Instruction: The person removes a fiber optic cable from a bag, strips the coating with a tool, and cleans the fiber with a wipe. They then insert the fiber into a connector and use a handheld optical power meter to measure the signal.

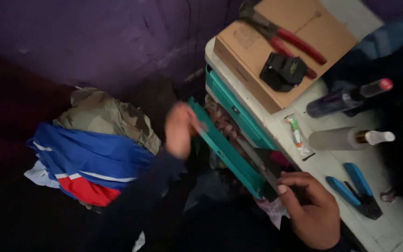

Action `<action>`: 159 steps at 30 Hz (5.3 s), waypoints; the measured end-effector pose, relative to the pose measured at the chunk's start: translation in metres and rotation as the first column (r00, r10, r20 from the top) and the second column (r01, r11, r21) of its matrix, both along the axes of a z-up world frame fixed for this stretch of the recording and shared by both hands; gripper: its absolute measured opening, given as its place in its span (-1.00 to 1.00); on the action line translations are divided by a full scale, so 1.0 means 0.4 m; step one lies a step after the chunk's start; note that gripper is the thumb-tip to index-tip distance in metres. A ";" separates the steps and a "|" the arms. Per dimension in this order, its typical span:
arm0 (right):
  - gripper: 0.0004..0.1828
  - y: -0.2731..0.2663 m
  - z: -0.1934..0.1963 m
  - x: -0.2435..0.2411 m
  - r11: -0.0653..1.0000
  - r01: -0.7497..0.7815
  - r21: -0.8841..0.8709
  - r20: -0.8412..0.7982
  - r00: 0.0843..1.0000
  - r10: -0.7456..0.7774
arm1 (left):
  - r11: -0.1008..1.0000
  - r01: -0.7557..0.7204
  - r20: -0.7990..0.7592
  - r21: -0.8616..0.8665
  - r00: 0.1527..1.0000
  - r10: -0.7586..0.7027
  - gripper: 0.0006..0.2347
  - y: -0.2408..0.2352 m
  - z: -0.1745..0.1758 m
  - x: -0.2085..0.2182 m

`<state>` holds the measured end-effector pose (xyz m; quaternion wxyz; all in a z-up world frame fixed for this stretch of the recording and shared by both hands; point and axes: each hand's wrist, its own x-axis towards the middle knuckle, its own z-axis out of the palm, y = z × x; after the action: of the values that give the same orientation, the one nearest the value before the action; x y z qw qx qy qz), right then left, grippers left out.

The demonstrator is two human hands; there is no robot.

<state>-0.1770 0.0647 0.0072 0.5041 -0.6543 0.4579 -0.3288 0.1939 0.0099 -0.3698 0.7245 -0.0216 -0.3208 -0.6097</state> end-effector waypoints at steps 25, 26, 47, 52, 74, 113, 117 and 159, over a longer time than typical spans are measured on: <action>-0.91 0.034 -0.088 -0.117 0.989 0.140 0.045 -0.271 0.955 -0.122 | 0.061 -0.983 0.977 -0.174 -0.179 -0.111 -0.88 -0.208 0.354 0.059; -0.90 0.031 -0.073 -0.112 0.986 0.107 0.126 -0.310 0.949 -0.063 | 0.054 -0.968 0.970 -0.243 -0.245 -0.014 -0.88 -0.175 0.384 0.060; -0.28 0.180 -0.014 -0.189 0.876 -0.461 0.142 0.260 0.871 0.417 | 0.364 -0.647 0.592 0.670 0.761 0.265 -0.90 0.365 0.787 -0.284; -0.42 0.176 0.039 -0.184 0.938 -0.293 0.184 0.704 0.705 0.082 | 0.315 -0.609 0.563 0.728 0.793 0.232 -0.90 0.377 0.764 -0.401; -0.70 0.154 0.058 -0.140 0.953 -0.250 0.171 0.202 0.956 0.215 | 0.705 -0.327 0.395 0.630 0.916 0.072 -0.61 0.442 0.974 -0.457; -0.69 0.150 0.065 -0.157 0.812 -0.387 0.437 0.131 0.920 0.368 | 0.874 -0.105 -0.017 0.474 0.992 0.129 -0.65 0.375 0.852 -0.536; -0.68 0.150 0.075 -0.154 0.808 -0.365 0.462 0.075 0.924 0.375 | 0.872 -0.097 -0.024 0.480 0.992 0.124 -0.65 0.377 0.853 -0.532; -0.70 0.147 0.025 -0.118 0.821 -0.379 0.426 0.127 0.924 0.361 | 0.847 -0.145 0.039 0.511 0.988 0.146 -0.65 0.389 0.863 -0.554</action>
<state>-0.2243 0.1236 0.0170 0.7029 -0.5916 0.3745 -0.1252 -0.0278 0.1657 -0.0247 0.7485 0.1957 -0.1471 -0.6163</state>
